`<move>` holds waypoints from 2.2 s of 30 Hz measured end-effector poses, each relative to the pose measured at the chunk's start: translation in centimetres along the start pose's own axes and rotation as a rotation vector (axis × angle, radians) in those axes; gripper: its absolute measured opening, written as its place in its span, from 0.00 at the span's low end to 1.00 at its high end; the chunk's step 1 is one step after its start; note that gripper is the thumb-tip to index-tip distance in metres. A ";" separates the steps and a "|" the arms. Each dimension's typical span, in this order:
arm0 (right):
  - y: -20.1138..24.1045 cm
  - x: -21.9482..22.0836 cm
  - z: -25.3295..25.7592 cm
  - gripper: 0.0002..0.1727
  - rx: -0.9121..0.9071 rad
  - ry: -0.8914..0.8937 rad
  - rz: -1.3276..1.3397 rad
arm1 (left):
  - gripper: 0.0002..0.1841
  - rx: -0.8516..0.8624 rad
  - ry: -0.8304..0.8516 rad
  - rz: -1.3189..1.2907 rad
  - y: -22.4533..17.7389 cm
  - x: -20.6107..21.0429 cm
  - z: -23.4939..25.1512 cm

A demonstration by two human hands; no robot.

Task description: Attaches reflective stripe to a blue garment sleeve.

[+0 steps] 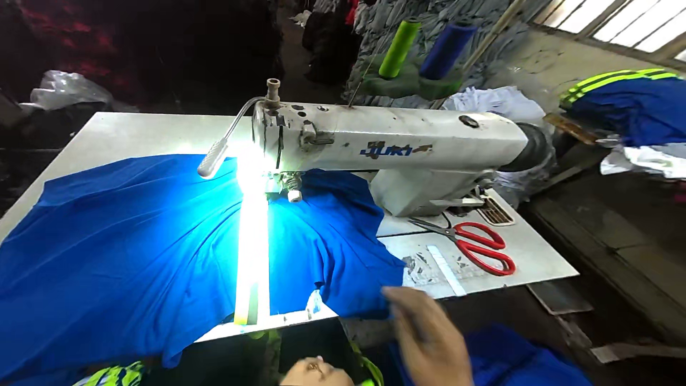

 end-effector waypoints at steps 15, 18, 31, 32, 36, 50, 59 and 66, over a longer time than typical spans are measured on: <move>3.7 12.2 0.7 0.13 -0.286 0.215 0.022 | 0.16 -0.354 -0.518 0.340 14.9 -7.0 -7.3; 3.8 12.2 0.4 0.13 -0.283 0.220 0.017 | 0.17 -0.332 -0.490 0.321 15.2 -7.0 -7.4; 4.1 12.4 0.3 0.20 -0.297 0.252 -0.046 | 0.22 -0.325 -0.460 0.336 15.3 -6.9 -7.4; 4.2 12.5 0.3 0.21 -0.306 0.258 -0.066 | 0.21 -0.325 -0.464 0.335 15.3 -6.9 -7.4; 4.8 12.4 0.3 0.20 -0.320 0.271 -0.136 | 0.19 -0.217 -0.546 0.431 13.2 -7.2 -7.1; 6.1 13.3 1.0 0.18 -0.334 0.333 -0.190 | 0.18 -0.011 -0.366 0.295 10.5 -7.9 -7.1; 6.0 13.5 2.8 0.18 -0.266 0.379 -0.205 | 0.19 -0.016 -0.304 0.291 12.0 -7.9 -6.4; 3.6 15.4 7.9 0.19 -0.300 0.326 -0.268 | 0.22 -0.003 -0.365 0.412 17.3 -9.1 -2.9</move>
Point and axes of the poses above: each hand's wrist, its own z-axis towards the middle knuckle, its own x-axis out of the palm, y = z × x, the point moved 5 cm from there along z, towards the middle knuckle, and after that the axes turned 14 degrees about z, right-handed, at the moved point
